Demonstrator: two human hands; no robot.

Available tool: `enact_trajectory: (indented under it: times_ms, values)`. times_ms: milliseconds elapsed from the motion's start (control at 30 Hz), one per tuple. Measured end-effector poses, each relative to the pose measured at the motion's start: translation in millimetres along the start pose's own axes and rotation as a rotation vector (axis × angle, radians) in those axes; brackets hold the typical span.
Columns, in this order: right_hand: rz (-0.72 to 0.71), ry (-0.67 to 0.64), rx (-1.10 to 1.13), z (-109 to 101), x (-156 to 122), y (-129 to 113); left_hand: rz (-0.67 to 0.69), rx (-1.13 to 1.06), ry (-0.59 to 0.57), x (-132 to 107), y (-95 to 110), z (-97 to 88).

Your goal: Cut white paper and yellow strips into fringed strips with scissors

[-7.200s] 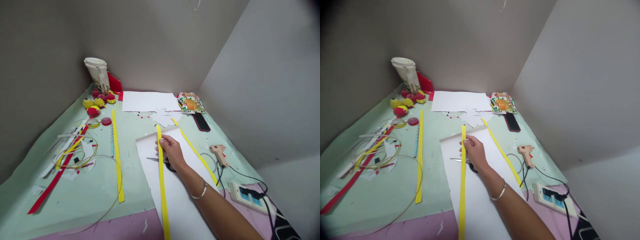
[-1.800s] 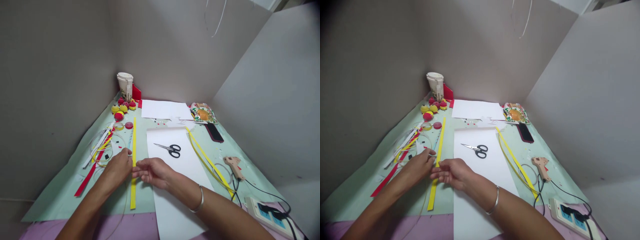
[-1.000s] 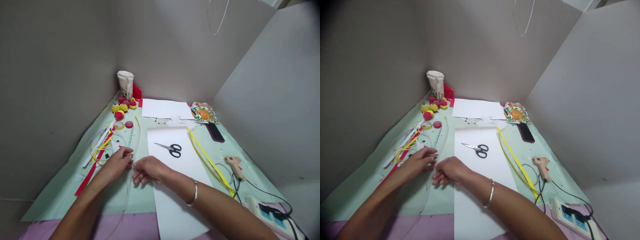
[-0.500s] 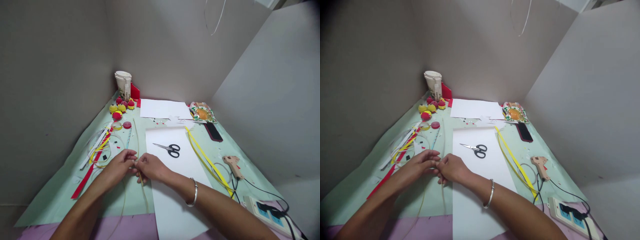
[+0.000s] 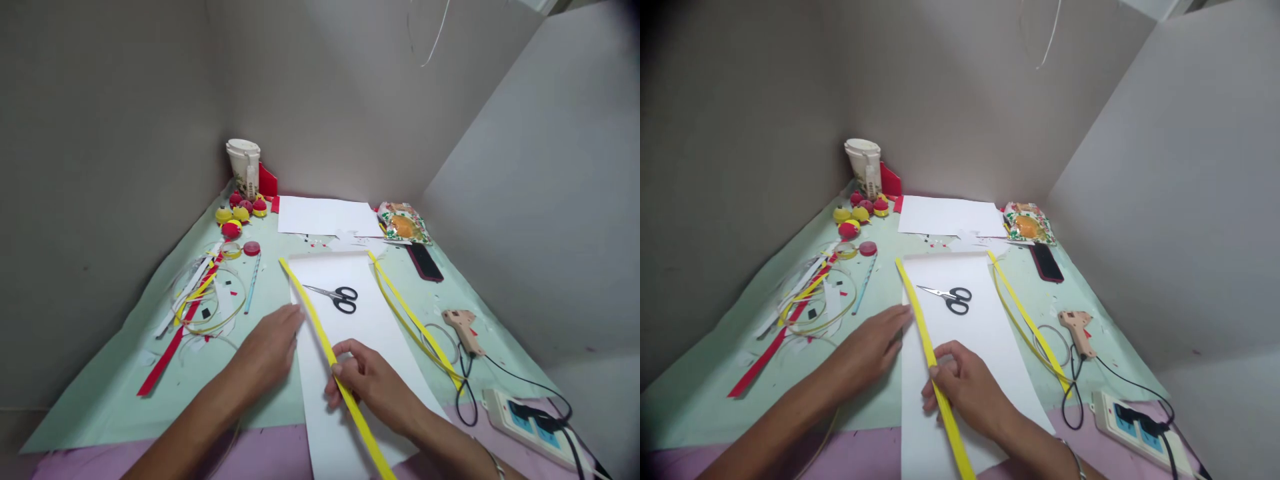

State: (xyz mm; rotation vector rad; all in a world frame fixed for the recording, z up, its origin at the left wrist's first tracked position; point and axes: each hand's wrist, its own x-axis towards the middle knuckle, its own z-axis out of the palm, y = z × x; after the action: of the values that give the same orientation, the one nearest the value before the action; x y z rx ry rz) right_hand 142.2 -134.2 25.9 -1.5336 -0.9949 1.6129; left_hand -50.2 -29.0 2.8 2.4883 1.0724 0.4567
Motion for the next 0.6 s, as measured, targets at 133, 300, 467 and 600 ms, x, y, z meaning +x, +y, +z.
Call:
enact_trajectory:
  times_ms: [133, 300, 467, 600]
  values:
    - [-0.02, 0.003, -0.52, -13.8, -18.2, 5.5, 0.095, 0.037, -0.078, -4.0, 10.5, 13.2]
    - [-0.142, 0.065, -0.989, -19.7, -33.2, -18.1, 0.026, 0.232, -0.133, -10.7, 21.7, 28.0]
    - [-0.515, 0.266, -1.146, -32.0, 0.3, -24.9, -0.036, 0.364, -0.006, -17.3, 34.9, 50.6]
    - [-0.746, 0.236, -1.106, -43.3, 43.9, -15.2, -0.083, 0.425, 0.089, -13.3, 50.2, 60.0]
